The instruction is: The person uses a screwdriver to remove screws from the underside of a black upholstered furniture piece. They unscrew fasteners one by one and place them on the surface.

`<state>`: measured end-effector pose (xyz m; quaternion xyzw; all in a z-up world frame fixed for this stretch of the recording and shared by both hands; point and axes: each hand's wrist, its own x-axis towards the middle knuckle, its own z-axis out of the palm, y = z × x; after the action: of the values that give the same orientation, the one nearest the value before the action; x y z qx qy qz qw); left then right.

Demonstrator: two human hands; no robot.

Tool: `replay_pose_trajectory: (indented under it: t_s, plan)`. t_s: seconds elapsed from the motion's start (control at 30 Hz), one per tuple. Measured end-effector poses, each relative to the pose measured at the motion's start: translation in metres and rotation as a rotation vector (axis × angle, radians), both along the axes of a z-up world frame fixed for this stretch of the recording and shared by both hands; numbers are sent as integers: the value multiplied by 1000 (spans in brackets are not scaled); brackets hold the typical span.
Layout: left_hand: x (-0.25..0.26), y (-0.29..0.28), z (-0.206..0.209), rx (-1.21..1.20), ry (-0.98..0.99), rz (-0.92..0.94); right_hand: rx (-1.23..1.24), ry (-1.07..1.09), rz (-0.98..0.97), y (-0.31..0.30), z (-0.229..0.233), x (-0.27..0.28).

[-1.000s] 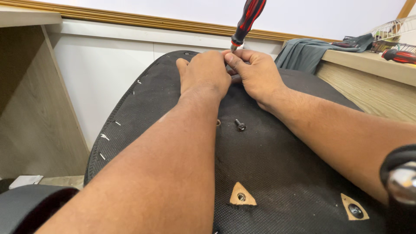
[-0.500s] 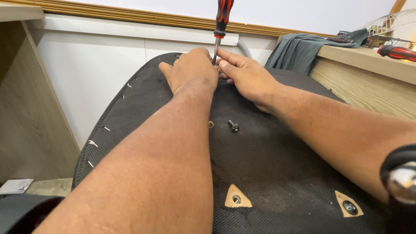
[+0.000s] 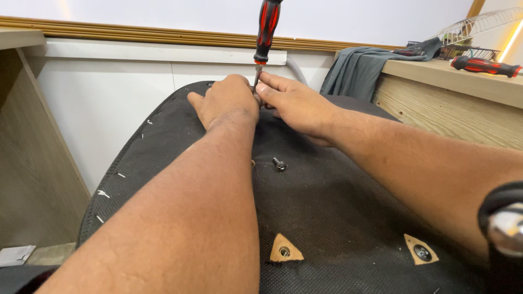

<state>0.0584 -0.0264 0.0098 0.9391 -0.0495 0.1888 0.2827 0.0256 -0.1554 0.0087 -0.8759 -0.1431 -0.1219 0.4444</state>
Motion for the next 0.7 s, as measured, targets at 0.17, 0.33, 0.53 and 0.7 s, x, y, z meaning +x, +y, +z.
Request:
replay_pose_trajectory:
  t_s: [0.17,0.33,0.53,0.7]
  plan:
    - [-1,-3,-3,119,-76,-38,26,56,-159,8,7,0]
    - [-5,2,-5,113,-28,-128,-29,17,-281,5,18,-3]
    - [-8,10,-4,-72,90,-180,-49,-6,-263,10,10,-4]
    - [-11,13,-3,-59,79,-155,-49,35,-277,11,13,-4]
